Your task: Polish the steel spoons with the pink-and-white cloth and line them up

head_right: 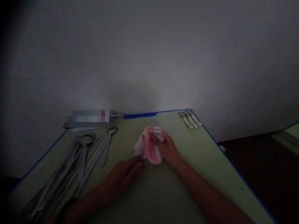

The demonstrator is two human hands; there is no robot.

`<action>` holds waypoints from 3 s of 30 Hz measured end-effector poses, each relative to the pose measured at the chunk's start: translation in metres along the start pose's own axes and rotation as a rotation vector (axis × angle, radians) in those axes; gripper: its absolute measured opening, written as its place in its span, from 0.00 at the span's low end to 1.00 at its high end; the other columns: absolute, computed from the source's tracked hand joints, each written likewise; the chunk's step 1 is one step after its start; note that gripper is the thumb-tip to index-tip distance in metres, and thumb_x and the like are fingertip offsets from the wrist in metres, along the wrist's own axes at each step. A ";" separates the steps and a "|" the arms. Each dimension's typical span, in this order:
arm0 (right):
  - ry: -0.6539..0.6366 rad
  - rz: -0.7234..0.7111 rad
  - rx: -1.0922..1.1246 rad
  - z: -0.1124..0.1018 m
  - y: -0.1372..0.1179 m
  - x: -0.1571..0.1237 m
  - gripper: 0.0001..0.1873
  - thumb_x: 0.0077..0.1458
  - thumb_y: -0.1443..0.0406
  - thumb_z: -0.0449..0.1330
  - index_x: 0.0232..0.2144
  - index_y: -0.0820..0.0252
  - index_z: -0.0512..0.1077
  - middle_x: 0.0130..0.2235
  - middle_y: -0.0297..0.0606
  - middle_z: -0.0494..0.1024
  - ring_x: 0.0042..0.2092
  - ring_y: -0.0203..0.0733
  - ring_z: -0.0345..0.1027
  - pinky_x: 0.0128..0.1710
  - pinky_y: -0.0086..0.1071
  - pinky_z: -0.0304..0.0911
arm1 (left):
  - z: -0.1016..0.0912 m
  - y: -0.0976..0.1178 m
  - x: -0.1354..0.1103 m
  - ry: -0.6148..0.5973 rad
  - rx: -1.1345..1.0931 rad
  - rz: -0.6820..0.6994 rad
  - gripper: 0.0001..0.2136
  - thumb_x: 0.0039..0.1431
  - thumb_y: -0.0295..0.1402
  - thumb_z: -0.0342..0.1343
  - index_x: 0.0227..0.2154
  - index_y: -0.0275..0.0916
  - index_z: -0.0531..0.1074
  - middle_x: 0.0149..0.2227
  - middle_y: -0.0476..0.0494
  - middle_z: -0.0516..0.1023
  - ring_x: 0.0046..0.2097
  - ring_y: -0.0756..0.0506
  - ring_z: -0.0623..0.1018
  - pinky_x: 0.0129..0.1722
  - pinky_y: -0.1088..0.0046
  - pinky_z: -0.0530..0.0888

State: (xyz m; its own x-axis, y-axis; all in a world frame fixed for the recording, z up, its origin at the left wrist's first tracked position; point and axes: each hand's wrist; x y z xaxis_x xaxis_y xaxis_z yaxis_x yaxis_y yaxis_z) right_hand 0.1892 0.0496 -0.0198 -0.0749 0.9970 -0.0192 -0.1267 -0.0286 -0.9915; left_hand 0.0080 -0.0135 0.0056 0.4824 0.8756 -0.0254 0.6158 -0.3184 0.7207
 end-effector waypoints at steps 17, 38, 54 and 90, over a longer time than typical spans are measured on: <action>0.151 0.171 0.197 0.021 0.004 -0.014 0.24 0.47 0.46 0.55 0.28 0.61 0.70 0.22 0.35 0.72 0.24 0.36 0.62 0.25 0.30 0.56 | -0.002 0.002 0.003 -0.018 -0.021 -0.014 0.14 0.64 0.36 0.36 0.41 0.37 0.65 0.25 0.49 0.71 0.24 0.49 0.71 0.25 0.77 0.63; 0.134 0.191 0.485 0.011 -0.026 -0.009 0.15 0.36 0.63 0.68 0.31 0.60 0.73 0.32 0.35 0.78 0.33 0.39 0.70 0.37 0.34 0.64 | 0.000 0.000 0.002 -0.028 0.015 0.012 0.14 0.65 0.37 0.37 0.31 0.39 0.66 0.22 0.52 0.67 0.24 0.50 0.68 0.24 0.78 0.61; 0.182 0.177 0.291 0.023 -0.008 -0.017 0.22 0.46 0.48 0.58 0.30 0.62 0.71 0.26 0.36 0.75 0.27 0.37 0.67 0.26 0.29 0.59 | 0.000 -0.001 0.001 -0.050 0.041 0.044 0.14 0.65 0.36 0.37 0.36 0.38 0.68 0.25 0.50 0.71 0.25 0.50 0.71 0.25 0.78 0.62; 0.136 0.156 0.384 0.023 -0.005 -0.011 0.16 0.41 0.55 0.64 0.27 0.62 0.73 0.24 0.35 0.74 0.25 0.34 0.63 0.28 0.29 0.58 | 0.000 -0.001 0.002 -0.026 -0.009 0.013 0.13 0.65 0.36 0.38 0.33 0.38 0.66 0.22 0.52 0.68 0.24 0.50 0.69 0.24 0.78 0.61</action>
State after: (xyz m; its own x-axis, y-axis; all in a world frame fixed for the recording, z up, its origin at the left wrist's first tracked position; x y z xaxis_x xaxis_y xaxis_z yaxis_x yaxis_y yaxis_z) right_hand 0.1680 0.0370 -0.0113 0.0053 0.9783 -0.2070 -0.4849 -0.1785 -0.8561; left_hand 0.0088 -0.0114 0.0051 0.5065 0.8616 -0.0335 0.6040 -0.3268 0.7269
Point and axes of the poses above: each hand's wrist, its own x-axis towards the middle knuckle, its own z-axis out of the palm, y = z × x
